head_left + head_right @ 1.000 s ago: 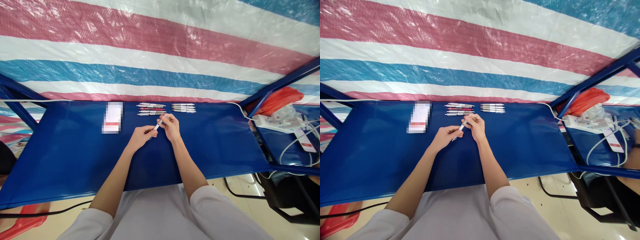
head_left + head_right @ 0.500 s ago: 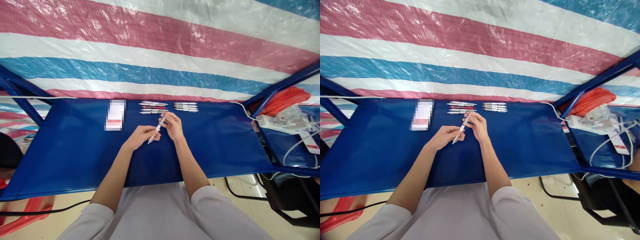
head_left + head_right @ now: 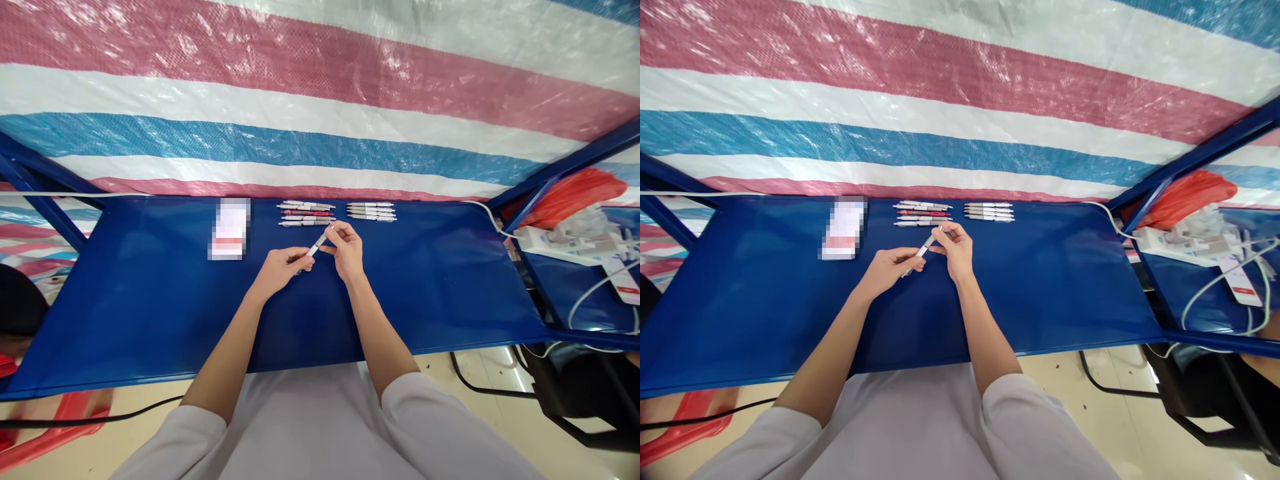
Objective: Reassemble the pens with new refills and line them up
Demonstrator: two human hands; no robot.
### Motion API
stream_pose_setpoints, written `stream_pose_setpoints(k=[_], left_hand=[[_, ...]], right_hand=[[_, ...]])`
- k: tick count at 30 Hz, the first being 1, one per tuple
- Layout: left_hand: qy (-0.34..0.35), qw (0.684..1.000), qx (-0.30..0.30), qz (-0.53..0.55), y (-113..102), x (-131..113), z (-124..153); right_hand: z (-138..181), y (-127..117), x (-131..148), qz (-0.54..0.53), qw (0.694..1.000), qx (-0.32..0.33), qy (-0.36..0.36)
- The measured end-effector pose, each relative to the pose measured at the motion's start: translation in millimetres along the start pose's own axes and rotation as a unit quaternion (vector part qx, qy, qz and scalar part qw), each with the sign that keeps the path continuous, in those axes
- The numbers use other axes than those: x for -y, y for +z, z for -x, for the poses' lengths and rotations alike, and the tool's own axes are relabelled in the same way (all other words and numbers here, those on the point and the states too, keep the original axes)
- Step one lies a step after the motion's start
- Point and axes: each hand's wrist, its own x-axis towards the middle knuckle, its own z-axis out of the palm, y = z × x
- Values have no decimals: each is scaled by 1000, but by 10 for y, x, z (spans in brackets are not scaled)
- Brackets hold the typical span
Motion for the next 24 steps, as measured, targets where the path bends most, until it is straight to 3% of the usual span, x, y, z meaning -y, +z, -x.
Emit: stream_pose_setpoints(k=[7, 11, 16, 20, 24], left_hand=[[-74, 985, 73, 137, -31, -108, 41], [-69, 985, 101, 125, -36, -122, 45], [-5, 1000, 29, -6, -16, -65, 22], [53, 992, -44, -102, 12, 0, -3], [25, 998, -6, -65, 5, -6, -14]], right_hand=[[-3, -72, 43, -43, 994, 94, 28], [4, -84, -7, -76, 992, 89, 39], [27, -43, -80, -90, 995, 26, 25], [54, 18, -94, -79, 996, -40, 11], [55, 18, -77, -71, 997, -24, 5]])
